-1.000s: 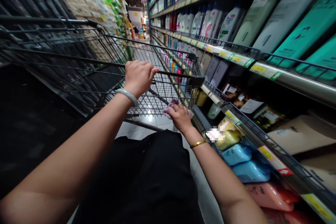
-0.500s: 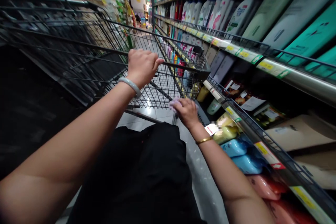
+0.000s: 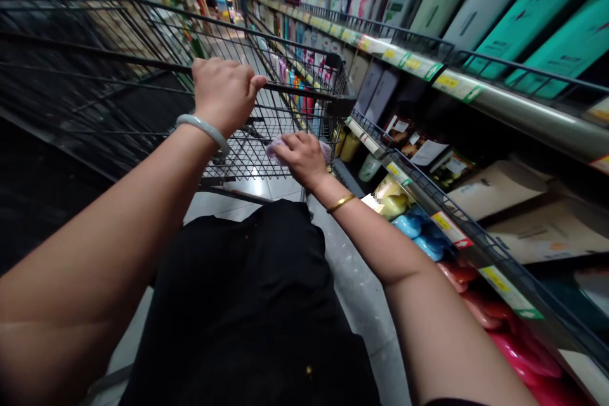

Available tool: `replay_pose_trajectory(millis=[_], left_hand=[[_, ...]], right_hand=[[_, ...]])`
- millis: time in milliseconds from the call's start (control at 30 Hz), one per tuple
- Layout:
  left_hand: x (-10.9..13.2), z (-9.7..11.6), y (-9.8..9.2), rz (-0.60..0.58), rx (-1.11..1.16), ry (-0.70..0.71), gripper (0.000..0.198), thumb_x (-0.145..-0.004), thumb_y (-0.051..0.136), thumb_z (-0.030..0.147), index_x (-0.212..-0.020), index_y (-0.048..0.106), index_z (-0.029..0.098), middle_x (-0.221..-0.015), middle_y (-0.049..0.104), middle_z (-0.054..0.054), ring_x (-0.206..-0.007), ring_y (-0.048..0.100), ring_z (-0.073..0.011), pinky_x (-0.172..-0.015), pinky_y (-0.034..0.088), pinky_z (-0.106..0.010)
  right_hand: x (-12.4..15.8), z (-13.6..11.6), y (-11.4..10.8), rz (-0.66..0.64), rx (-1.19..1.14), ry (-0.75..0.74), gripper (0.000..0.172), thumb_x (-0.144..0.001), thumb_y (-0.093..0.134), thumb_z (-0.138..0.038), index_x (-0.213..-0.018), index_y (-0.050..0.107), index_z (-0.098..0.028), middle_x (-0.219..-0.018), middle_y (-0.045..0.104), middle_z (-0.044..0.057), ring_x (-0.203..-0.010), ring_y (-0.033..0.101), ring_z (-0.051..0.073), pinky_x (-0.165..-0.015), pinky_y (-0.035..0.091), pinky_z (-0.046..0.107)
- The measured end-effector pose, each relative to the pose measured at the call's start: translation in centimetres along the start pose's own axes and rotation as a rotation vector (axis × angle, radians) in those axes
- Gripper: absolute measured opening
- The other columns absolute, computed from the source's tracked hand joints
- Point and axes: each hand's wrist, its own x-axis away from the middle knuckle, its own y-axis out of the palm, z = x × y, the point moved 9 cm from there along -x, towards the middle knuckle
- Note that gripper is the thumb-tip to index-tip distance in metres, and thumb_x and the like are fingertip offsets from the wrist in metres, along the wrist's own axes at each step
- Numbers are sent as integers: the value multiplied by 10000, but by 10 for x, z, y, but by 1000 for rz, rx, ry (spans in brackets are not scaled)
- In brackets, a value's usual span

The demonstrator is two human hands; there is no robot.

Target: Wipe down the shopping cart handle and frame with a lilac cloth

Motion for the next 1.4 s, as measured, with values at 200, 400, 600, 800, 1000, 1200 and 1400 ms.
replay_pose_trajectory(millis=[200,400,600,800,1000,1200,1400], left_hand=[[-3,10,0,-15,-34,6,748,-942,120,665,-1089,756,300,-1118,707,-128,-1085,488,-374,-1032,244,-605],[-4,22,0,-2,26,-18,681,-932,170,665,-1012,764,341,-1115,713,-138,-1101,494,-405,-1033,219,-611],[-1,37,7,-70,-16,-23,861,-947,10,722,-1122,703,242,-1129,693,-124,-1063,466,-290,-1040,229,-547],[5,47,-7,-125,-24,118,706,-991,101,619,-1154,663,224,-1144,674,-123,-1101,503,-290,-1009,312,-491],[13,0,-41,-103,-184,66,775,-979,101,689,-956,717,220,-1000,700,-141,-1050,586,-333,-1017,327,-566],[32,-29,-67,-130,-408,38,791,-1003,82,644,-892,719,187,-922,745,-180,-892,675,-372,-766,396,-442],[39,-27,-66,-134,-428,63,723,-1029,121,586,-980,722,187,-984,760,-177,-944,705,-357,-658,330,-376]], right_hand=[[-21,-19,8,-326,56,-464,340,-1088,378,-303,-1178,705,-326,-1196,691,15,-1098,544,227,-912,404,406],[-24,-10,-8,-227,82,-328,327,-1085,394,-315,-1210,695,-299,-1260,680,28,-1126,528,234,-903,404,413],[-25,-1,-22,-254,27,-344,326,-1098,414,-337,-1184,719,-259,-1238,688,30,-1103,525,190,-931,379,384],[-32,26,-56,13,22,-175,249,-1067,487,-308,-1208,689,-274,-1293,664,63,-1124,532,231,-922,399,416],[-37,41,-66,82,-56,-96,208,-1036,557,-332,-1163,719,-302,-1211,662,60,-1088,530,236,-903,415,396],[-19,39,-66,211,-205,165,241,-937,653,-208,-1157,742,-245,-1185,649,88,-1063,543,234,-919,455,373],[0,70,-68,563,-503,480,194,-820,681,-141,-995,728,-211,-1072,672,77,-1025,627,218,-953,522,353]])
